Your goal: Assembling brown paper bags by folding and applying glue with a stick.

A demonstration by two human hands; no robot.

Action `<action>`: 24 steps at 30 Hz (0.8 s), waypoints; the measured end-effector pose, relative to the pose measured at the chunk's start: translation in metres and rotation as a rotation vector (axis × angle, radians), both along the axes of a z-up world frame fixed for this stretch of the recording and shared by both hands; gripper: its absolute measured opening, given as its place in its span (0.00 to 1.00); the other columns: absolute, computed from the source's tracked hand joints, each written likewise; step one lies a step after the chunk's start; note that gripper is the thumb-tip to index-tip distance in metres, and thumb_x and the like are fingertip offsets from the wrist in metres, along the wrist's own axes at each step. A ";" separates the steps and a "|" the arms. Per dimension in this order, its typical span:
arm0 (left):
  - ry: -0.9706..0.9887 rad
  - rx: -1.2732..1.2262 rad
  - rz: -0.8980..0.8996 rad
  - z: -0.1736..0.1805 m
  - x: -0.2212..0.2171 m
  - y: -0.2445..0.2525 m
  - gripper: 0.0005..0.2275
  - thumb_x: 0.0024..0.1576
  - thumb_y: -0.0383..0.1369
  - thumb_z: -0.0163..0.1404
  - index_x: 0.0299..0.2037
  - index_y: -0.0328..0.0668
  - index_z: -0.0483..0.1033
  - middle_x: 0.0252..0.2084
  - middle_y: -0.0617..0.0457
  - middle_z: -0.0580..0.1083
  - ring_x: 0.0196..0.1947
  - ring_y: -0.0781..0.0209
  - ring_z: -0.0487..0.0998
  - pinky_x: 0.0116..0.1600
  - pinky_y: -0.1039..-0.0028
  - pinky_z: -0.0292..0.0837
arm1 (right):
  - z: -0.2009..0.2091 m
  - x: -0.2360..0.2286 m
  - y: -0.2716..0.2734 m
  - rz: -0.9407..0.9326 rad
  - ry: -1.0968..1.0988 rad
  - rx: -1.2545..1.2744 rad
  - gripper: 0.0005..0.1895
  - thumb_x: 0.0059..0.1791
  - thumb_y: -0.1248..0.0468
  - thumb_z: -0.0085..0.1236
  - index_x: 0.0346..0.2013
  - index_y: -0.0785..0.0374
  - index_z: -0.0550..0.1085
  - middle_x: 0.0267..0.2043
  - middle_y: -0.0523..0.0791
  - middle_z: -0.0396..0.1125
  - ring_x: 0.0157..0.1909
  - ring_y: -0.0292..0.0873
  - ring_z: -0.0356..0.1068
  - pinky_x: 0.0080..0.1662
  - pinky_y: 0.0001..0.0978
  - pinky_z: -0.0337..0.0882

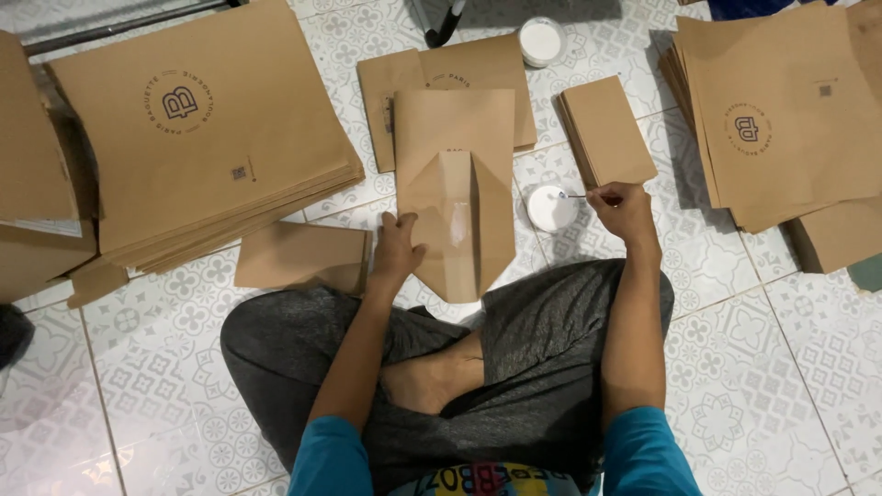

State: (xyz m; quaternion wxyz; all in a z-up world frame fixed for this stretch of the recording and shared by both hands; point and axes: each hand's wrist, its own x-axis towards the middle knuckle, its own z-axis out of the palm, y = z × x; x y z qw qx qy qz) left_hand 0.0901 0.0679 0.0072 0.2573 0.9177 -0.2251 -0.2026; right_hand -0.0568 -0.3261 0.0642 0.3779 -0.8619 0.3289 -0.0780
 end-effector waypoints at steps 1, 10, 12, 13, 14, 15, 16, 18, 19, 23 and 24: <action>-0.001 0.000 0.000 -0.004 -0.002 -0.001 0.28 0.53 0.33 0.60 0.64 0.44 0.64 0.55 0.39 0.59 0.55 0.33 0.71 0.50 0.51 0.81 | 0.000 0.000 -0.001 0.000 -0.001 0.000 0.10 0.48 0.64 0.66 0.42 0.64 0.82 0.40 0.56 0.76 0.44 0.61 0.76 0.46 0.48 0.75; -0.283 0.061 -0.094 0.014 -0.020 -0.038 0.21 0.60 0.49 0.52 0.51 0.39 0.76 0.52 0.39 0.66 0.58 0.41 0.67 0.61 0.46 0.63 | 0.010 0.005 0.003 -0.061 -0.107 0.060 0.10 0.44 0.67 0.71 0.39 0.62 0.82 0.38 0.54 0.76 0.45 0.55 0.77 0.47 0.44 0.76; -0.514 -0.064 -0.277 0.019 -0.024 -0.054 0.25 0.60 0.53 0.50 0.62 0.51 0.72 0.60 0.41 0.66 0.64 0.39 0.65 0.68 0.39 0.52 | 0.010 0.006 0.002 -0.030 -0.226 0.113 0.06 0.45 0.70 0.70 0.33 0.67 0.79 0.37 0.54 0.76 0.42 0.51 0.78 0.42 0.36 0.76; -0.513 -0.066 -0.279 0.026 -0.029 -0.060 0.25 0.60 0.53 0.50 0.62 0.51 0.72 0.60 0.41 0.66 0.64 0.39 0.65 0.68 0.39 0.52 | 0.012 0.006 0.003 -0.032 -0.225 0.112 0.06 0.45 0.70 0.70 0.33 0.67 0.79 0.37 0.54 0.76 0.42 0.51 0.78 0.42 0.36 0.76; -0.472 -0.073 -0.399 0.033 -0.033 -0.065 0.24 0.61 0.53 0.47 0.65 0.56 0.69 0.67 0.42 0.61 0.70 0.40 0.56 0.70 0.35 0.42 | 0.014 0.006 0.005 -0.037 -0.241 0.113 0.06 0.45 0.70 0.70 0.32 0.68 0.79 0.37 0.53 0.76 0.42 0.50 0.78 0.40 0.34 0.75; -0.431 -0.080 -0.519 0.040 -0.037 -0.070 0.24 0.63 0.54 0.44 0.68 0.62 0.66 0.74 0.44 0.56 0.77 0.40 0.47 0.72 0.30 0.32 | 0.016 0.006 0.006 -0.041 -0.257 0.116 0.06 0.45 0.71 0.71 0.31 0.68 0.79 0.37 0.52 0.76 0.42 0.49 0.78 0.39 0.33 0.75; -0.430 -0.081 -0.520 0.035 -0.040 -0.071 0.24 0.63 0.54 0.44 0.68 0.62 0.66 0.74 0.44 0.56 0.77 0.40 0.47 0.72 0.30 0.32 | 0.018 0.008 0.005 -0.042 -0.257 0.115 0.06 0.45 0.71 0.71 0.31 0.68 0.79 0.37 0.52 0.76 0.42 0.49 0.78 0.39 0.33 0.75; -0.484 -0.046 -0.542 0.023 -0.048 -0.070 0.26 0.64 0.59 0.34 0.59 0.54 0.75 0.77 0.48 0.53 0.78 0.48 0.42 0.73 0.34 0.26 | 0.019 0.008 0.006 -0.027 -0.307 0.110 0.06 0.48 0.71 0.70 0.33 0.67 0.78 0.37 0.51 0.76 0.42 0.43 0.77 0.38 0.28 0.73; -0.479 -0.044 -0.541 0.015 -0.048 -0.068 0.26 0.64 0.59 0.34 0.59 0.54 0.75 0.77 0.48 0.53 0.78 0.48 0.42 0.73 0.34 0.26 | 0.016 0.009 0.003 -0.027 -0.303 0.113 0.06 0.48 0.71 0.70 0.33 0.67 0.78 0.37 0.51 0.76 0.42 0.43 0.77 0.38 0.28 0.73; -0.521 -0.099 -0.479 -0.010 -0.048 -0.067 0.25 0.64 0.59 0.33 0.57 0.56 0.75 0.75 0.46 0.55 0.77 0.43 0.46 0.71 0.29 0.32 | 0.001 0.010 -0.007 -0.011 -0.350 0.096 0.06 0.49 0.71 0.70 0.35 0.67 0.78 0.38 0.51 0.76 0.42 0.45 0.77 0.36 0.28 0.72; -0.561 -0.130 -0.479 -0.013 -0.046 -0.068 0.26 0.64 0.60 0.33 0.56 0.56 0.76 0.75 0.47 0.54 0.77 0.42 0.45 0.71 0.29 0.33 | -0.003 0.011 -0.010 -0.005 -0.355 0.085 0.06 0.50 0.70 0.70 0.36 0.66 0.78 0.38 0.50 0.76 0.41 0.45 0.78 0.35 0.28 0.72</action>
